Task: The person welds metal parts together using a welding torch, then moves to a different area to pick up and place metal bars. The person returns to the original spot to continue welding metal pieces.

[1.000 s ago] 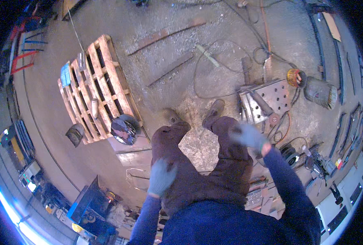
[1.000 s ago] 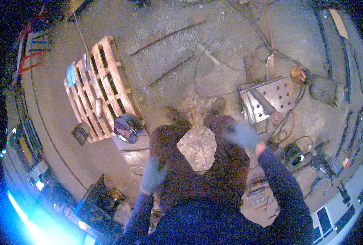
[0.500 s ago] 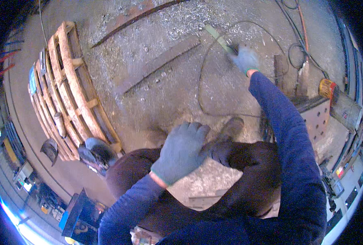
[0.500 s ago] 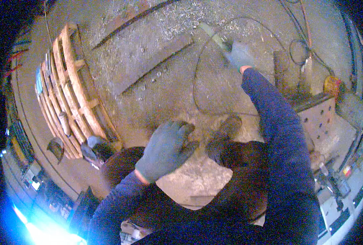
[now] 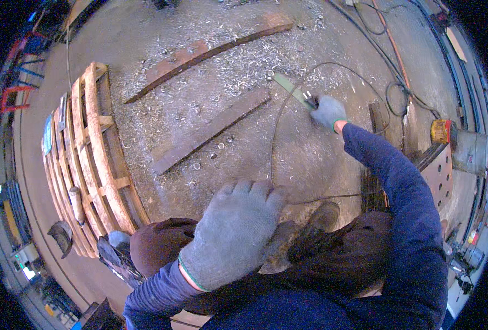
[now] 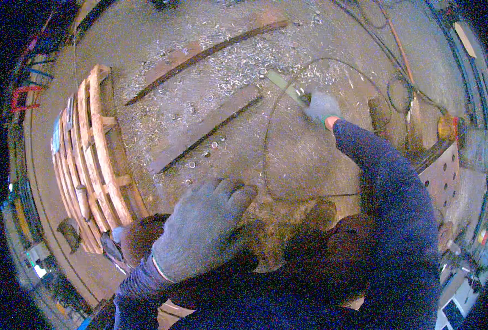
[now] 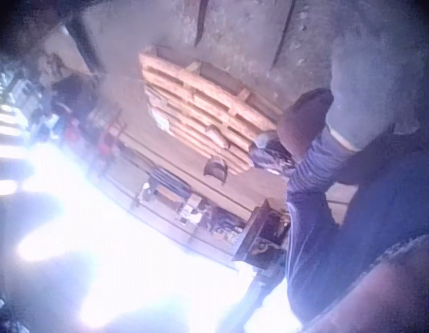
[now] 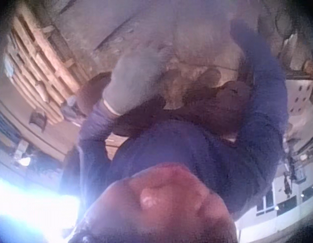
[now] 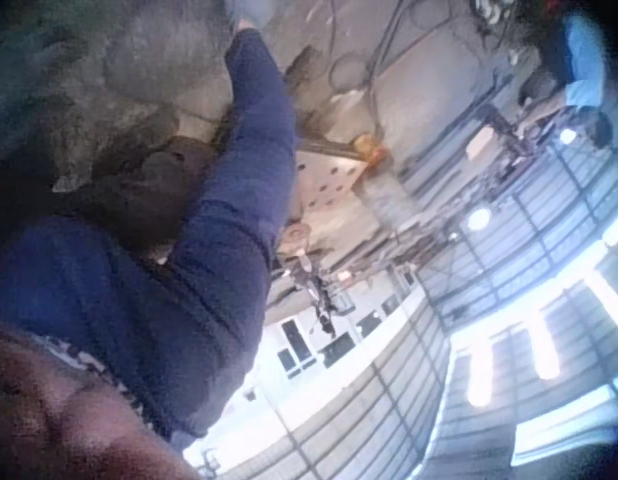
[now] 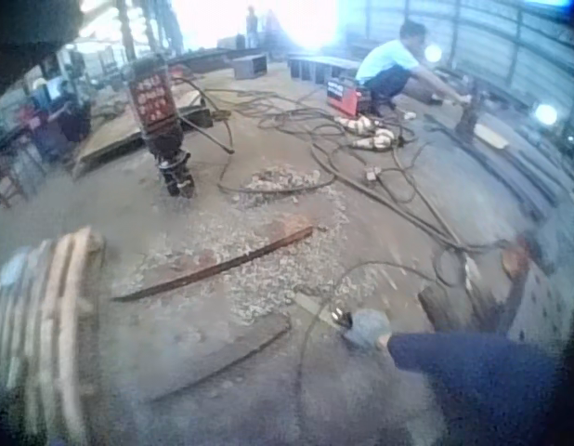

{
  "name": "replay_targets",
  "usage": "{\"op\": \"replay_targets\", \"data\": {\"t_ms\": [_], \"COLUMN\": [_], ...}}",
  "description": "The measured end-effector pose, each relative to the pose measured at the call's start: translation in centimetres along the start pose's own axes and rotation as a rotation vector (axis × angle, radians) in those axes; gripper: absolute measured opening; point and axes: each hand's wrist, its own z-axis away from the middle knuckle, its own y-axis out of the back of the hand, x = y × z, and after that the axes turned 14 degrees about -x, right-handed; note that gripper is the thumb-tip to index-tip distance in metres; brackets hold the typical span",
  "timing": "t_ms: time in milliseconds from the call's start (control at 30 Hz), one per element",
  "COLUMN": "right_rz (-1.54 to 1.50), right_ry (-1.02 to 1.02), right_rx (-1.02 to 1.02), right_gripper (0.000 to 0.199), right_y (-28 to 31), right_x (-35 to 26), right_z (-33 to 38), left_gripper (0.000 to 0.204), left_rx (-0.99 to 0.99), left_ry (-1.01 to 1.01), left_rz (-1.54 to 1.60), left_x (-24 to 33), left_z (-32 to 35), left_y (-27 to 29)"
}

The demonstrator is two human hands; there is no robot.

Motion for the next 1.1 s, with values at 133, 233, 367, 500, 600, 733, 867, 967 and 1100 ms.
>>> {"op": "replay_targets", "data": {"t_ms": [133, 233, 367, 500, 600, 733, 867, 967, 1100], "right_rz": [0.019, 0.055, 0.024, 0.013, -0.089, -0.392, -0.568, -0.824, -0.691], "right_ry": [-0.033, -0.012, -0.013, 0.107, 0.115, 0.002, 0.057, 0.339, 0.073], "right_rx": [-0.061, -0.056, -0.048, -0.045, 0.031, 0.099, 0.452, 0.568, 0.728], "right_gripper": [0.041, 0.045, 0.047, 0.047, 0.046, 0.044, 0.04, 0.035, 0.026], "right_y": [0.5, 0.1, -0.3, 0.4, -0.7, 0.7, -0.4, 4.9, 22.7], "right_x": [-2.0, -1.0, -0.6, -1.5, -1.2, -2.0, 2.7, 7.1, 25.6], "right_z": [0.9, 0.4, -0.2, 1.0, 0.7, 2.4, 0.9, -1.9, 1.8], "left_gripper": [0.045, 0.047, 0.047, 0.047, 0.047, 0.045, 0.046, 0.047, 0.051], "left_rx": [0.024, -0.022, 0.07, 0.012, 0.002, -0.006, 0.003, -0.001, -0.02], "left_ry": [0.097, 0.134, 0.053, 0.047, 0.021, 0.048, 0.012, 0.03, 0.041], "left_rz": [-0.006, -0.049, -0.037, -0.053, -0.085, -0.095, -0.08, -0.074, 0.005], "left_x": [0.4, 1.2, 2.2, 3.1, 3.7, 4.4, 4.5, 5.0, 5.4], "left_z": [2.0, 2.8, 2.9, 2.9, 2.7, 3.1, 2.8, 3.3, 3.8], "left_y": [-0.3, -0.4, -0.2, -0.5, -0.8, -0.7, -0.8, -0.2, 0.3]}}
